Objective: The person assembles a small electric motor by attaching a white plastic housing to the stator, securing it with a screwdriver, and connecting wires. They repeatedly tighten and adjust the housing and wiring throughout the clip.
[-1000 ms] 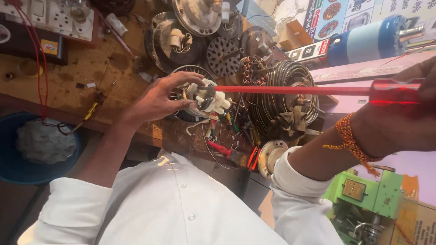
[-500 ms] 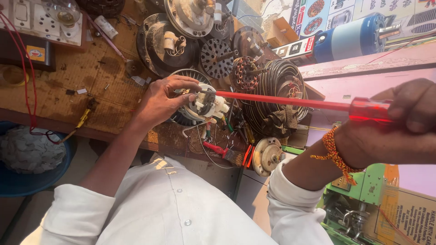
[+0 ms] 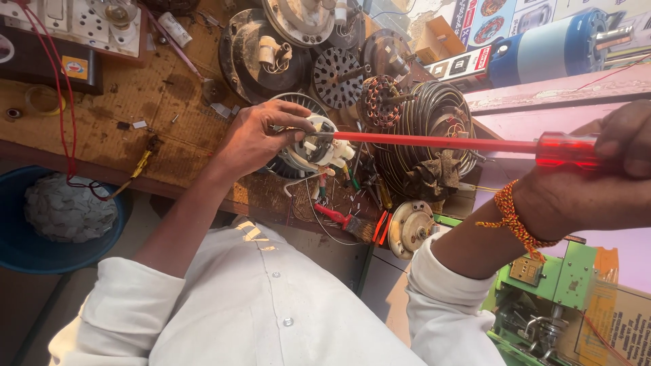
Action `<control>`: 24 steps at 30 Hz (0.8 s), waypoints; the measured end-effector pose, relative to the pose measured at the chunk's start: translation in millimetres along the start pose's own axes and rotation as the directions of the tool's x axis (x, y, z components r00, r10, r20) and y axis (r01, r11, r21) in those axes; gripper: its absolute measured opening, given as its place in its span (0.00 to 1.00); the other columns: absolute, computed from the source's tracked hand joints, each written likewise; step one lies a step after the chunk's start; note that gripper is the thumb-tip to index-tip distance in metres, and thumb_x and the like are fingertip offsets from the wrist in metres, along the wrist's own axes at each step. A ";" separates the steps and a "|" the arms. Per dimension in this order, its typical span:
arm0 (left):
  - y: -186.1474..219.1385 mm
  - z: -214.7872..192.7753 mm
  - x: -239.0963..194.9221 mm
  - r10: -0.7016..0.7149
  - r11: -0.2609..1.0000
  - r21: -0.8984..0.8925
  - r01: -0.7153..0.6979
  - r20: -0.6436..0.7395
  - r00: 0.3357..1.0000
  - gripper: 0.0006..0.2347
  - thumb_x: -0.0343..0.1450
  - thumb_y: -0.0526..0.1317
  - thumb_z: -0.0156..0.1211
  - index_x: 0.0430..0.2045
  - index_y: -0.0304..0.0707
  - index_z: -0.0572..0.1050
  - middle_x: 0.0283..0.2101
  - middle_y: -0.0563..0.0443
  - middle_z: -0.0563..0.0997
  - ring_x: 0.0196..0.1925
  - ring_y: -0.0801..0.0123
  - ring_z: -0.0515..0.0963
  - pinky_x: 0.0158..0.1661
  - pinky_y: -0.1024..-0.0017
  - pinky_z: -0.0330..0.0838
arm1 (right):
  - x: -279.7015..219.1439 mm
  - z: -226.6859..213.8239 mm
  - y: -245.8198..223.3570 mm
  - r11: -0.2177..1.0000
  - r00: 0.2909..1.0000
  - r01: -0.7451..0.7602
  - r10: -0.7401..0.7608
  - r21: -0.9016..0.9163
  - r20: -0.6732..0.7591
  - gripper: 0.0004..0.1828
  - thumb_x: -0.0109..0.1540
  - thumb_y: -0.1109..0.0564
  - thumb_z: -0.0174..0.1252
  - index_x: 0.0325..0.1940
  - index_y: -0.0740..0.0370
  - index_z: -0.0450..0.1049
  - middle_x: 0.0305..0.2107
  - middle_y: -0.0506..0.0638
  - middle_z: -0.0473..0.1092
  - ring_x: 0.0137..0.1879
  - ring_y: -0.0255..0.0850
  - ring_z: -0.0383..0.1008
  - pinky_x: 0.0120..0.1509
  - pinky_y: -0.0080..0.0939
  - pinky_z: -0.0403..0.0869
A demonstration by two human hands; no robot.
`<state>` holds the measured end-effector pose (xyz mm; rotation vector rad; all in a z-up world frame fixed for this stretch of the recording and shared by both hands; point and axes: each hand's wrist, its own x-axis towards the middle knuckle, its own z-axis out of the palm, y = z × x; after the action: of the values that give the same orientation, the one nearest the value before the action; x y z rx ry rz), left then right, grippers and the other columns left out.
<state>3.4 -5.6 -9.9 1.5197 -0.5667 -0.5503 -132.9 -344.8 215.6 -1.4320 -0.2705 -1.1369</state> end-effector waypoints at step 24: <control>15.0 0.1 -9.3 0.089 0.923 0.348 -0.166 0.225 0.970 0.55 0.46 0.50 0.83 0.70 0.54 0.53 0.66 0.48 0.67 0.62 0.54 0.72 0.62 0.55 0.64 | 91.2 85.3 3.4 0.260 -0.289 -0.376 0.879 -0.889 0.379 0.07 0.58 0.68 0.60 0.36 0.59 0.71 0.25 0.49 0.72 0.28 0.29 0.74 0.35 0.28 0.74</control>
<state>-4.0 0.1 5.1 1.7712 -0.9655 -0.5226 -45.9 -313.1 299.4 -2.0684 0.1301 0.9956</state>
